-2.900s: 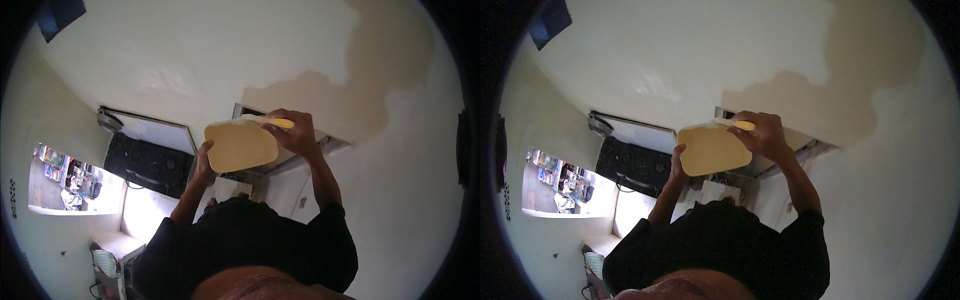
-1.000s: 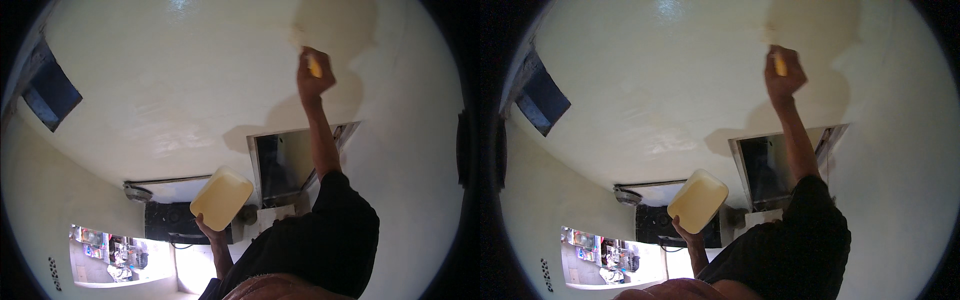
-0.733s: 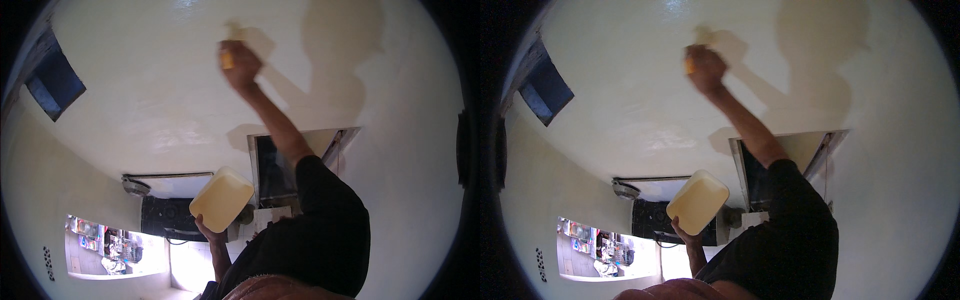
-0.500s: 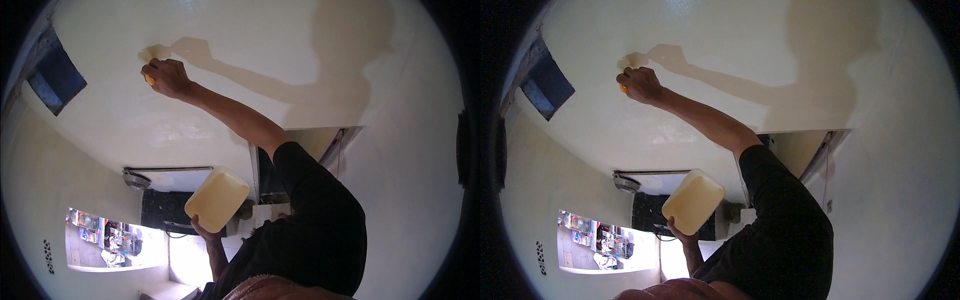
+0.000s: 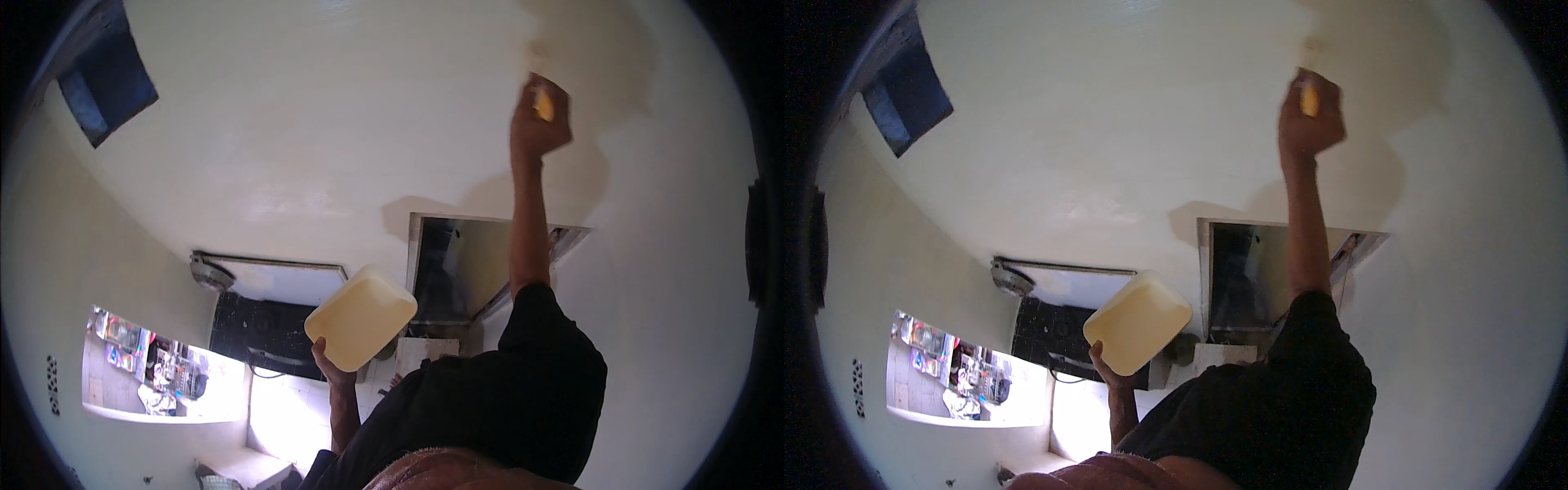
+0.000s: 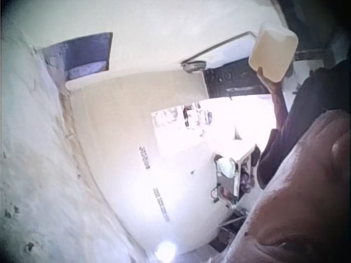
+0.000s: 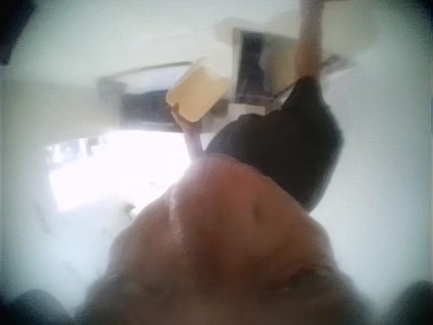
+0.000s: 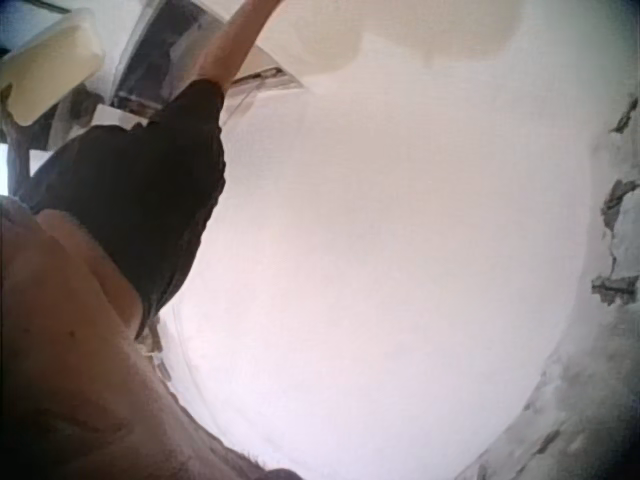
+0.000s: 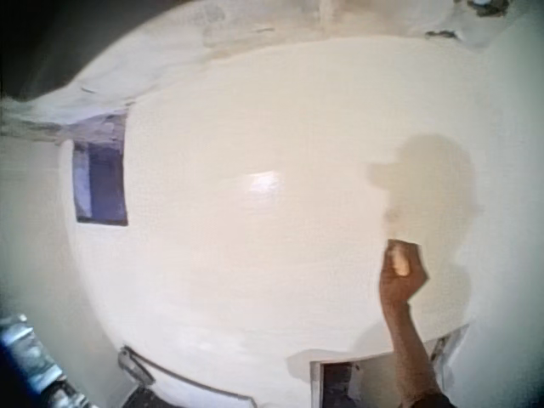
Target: The person paints the ceiling using a brush and a container of white paint.
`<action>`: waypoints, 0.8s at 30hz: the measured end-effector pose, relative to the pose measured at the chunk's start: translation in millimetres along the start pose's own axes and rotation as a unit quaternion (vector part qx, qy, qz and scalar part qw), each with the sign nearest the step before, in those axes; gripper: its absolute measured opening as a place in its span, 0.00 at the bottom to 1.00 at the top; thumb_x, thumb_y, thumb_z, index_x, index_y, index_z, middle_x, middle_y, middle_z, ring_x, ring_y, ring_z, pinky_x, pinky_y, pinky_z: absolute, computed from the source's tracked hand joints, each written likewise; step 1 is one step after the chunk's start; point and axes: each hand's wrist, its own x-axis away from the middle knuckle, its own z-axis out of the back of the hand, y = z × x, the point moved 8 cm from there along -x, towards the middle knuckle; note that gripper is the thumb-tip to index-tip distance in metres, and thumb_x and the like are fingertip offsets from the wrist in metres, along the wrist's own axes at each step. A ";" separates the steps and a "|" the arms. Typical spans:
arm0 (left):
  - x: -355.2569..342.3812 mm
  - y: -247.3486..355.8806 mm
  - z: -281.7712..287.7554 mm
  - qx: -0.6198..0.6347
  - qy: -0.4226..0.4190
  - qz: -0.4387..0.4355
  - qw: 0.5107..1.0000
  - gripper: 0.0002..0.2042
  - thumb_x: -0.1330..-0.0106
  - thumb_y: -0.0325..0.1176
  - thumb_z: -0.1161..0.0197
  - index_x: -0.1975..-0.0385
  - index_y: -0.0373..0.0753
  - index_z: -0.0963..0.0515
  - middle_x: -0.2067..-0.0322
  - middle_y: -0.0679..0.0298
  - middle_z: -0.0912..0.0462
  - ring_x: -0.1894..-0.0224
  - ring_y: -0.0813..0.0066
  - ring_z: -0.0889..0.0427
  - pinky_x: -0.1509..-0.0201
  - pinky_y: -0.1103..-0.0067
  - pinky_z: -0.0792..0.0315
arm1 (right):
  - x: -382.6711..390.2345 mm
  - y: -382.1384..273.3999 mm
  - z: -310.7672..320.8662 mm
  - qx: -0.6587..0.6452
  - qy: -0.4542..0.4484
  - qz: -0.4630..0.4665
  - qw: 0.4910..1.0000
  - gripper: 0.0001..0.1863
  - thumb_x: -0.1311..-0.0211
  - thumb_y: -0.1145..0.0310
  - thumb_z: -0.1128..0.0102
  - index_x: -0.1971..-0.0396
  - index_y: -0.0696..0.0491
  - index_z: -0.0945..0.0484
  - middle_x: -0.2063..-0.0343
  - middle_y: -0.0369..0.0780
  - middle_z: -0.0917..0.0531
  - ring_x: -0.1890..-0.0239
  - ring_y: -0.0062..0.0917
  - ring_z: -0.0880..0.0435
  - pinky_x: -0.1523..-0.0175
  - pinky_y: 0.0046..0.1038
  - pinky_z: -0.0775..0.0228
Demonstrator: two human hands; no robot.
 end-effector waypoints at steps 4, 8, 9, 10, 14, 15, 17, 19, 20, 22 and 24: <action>13.7 8.0 0.0 0.106 0.108 0.023 0.988 0.21 0.32 0.43 0.62 0.59 0.32 0.26 0.68 0.60 0.20 0.66 0.72 0.19 0.64 0.77 0.25 | 77.5 -87.9 -89.6 -0.058 -0.075 0.097 0.991 0.05 0.48 0.70 0.37 0.71 0.46 0.21 0.75 0.35 0.19 0.75 0.28 0.20 0.71 0.31 0.29; 22.1 5.1 25.1 0.113 0.125 0.011 0.986 0.21 0.31 0.42 0.61 0.59 0.32 0.26 0.68 0.60 0.20 0.66 0.73 0.19 0.64 0.76 0.25 | 170.9 -228.9 -171.8 -0.264 -0.209 0.093 0.937 0.11 0.58 0.75 0.36 0.71 0.47 0.21 0.72 0.34 0.18 0.73 0.27 0.18 0.71 0.31 0.29; 25.2 6.6 26.3 0.109 0.122 0.011 0.986 0.21 0.31 0.42 0.61 0.59 0.32 0.26 0.68 0.60 0.20 0.66 0.73 0.19 0.64 0.76 0.25 | 185.7 -254.5 -184.1 -0.361 -0.216 0.111 0.901 0.12 0.59 0.74 0.36 0.70 0.47 0.22 0.71 0.35 0.18 0.73 0.28 0.19 0.71 0.31 0.28; 26.8 15.6 22.1 0.031 0.110 -0.036 0.993 0.20 0.31 0.42 0.60 0.58 0.31 0.27 0.66 0.60 0.20 0.64 0.73 0.20 0.63 0.75 0.25 | 195.9 -271.8 -197.7 -0.332 -0.265 0.125 0.897 0.12 0.59 0.74 0.37 0.70 0.47 0.23 0.74 0.34 0.20 0.75 0.28 0.19 0.71 0.32 0.28; 27.9 17.3 20.8 0.057 0.096 -0.113 0.987 0.17 0.30 0.41 0.56 0.57 0.32 0.29 0.63 0.59 0.23 0.59 0.73 0.22 0.58 0.74 0.26 | 191.0 -269.3 -209.5 -0.278 -0.314 0.155 0.894 0.10 0.57 0.75 0.38 0.71 0.47 0.25 0.75 0.34 0.23 0.73 0.26 0.19 0.70 0.31 0.29; 27.8 10.8 30.9 0.050 0.089 -0.108 0.989 0.17 0.30 0.41 0.56 0.57 0.32 0.29 0.63 0.59 0.23 0.59 0.73 0.22 0.58 0.74 0.26 | 187.0 -256.3 -202.2 -0.269 -0.315 0.148 0.898 0.10 0.57 0.75 0.38 0.71 0.47 0.25 0.75 0.34 0.23 0.73 0.26 0.19 0.70 0.31 0.29; 18.6 -12.7 51.6 0.056 0.059 -0.053 0.995 0.24 0.33 0.51 0.50 0.46 0.39 0.36 0.51 0.55 0.30 0.48 0.63 0.28 0.47 0.66 0.30 | 167.7 -207.0 -175.0 -0.287 -0.286 0.099 0.909 0.12 0.58 0.75 0.35 0.71 0.47 0.24 0.74 0.34 0.22 0.74 0.26 0.19 0.72 0.30 0.29; 14.0 -13.9 53.1 -0.005 0.037 -0.127 0.991 0.26 0.34 0.50 0.47 0.45 0.38 0.38 0.49 0.54 0.31 0.48 0.62 0.28 0.46 0.65 0.30 | 137.4 -140.8 -122.9 -0.285 -0.213 0.058 0.933 0.14 0.58 0.73 0.31 0.69 0.47 0.23 0.71 0.34 0.18 0.73 0.28 0.18 0.70 0.28 0.28; 13.1 -7.4 50.0 -0.061 0.029 -0.209 0.975 0.28 0.36 0.49 0.43 0.44 0.38 0.40 0.48 0.54 0.32 0.47 0.60 0.28 0.45 0.63 0.31 | 124.3 -108.0 -97.7 -0.263 -0.199 0.045 0.943 0.13 0.57 0.74 0.30 0.70 0.48 0.23 0.71 0.35 0.18 0.73 0.29 0.18 0.71 0.28 0.28; -1.4 -3.6 29.4 -0.166 -0.006 -0.248 0.954 0.21 0.31 0.43 0.50 0.48 0.32 0.39 0.54 0.54 0.28 0.52 0.67 0.26 0.50 0.70 0.28 | 88.6 -38.9 -38.2 -0.213 -0.142 0.053 0.965 0.13 0.53 0.79 0.33 0.66 0.52 0.22 0.72 0.39 0.17 0.72 0.31 0.17 0.68 0.28 0.25; -12.4 -8.7 16.6 -0.172 -0.050 -0.269 0.946 0.26 0.35 0.42 0.42 0.44 0.36 0.42 0.49 0.52 0.32 0.49 0.63 0.28 0.47 0.65 0.30 | 59.0 17.2 13.1 -0.148 -0.129 0.050 0.979 0.12 0.53 0.82 0.35 0.66 0.55 0.20 0.71 0.41 0.17 0.70 0.30 0.16 0.63 0.26 0.23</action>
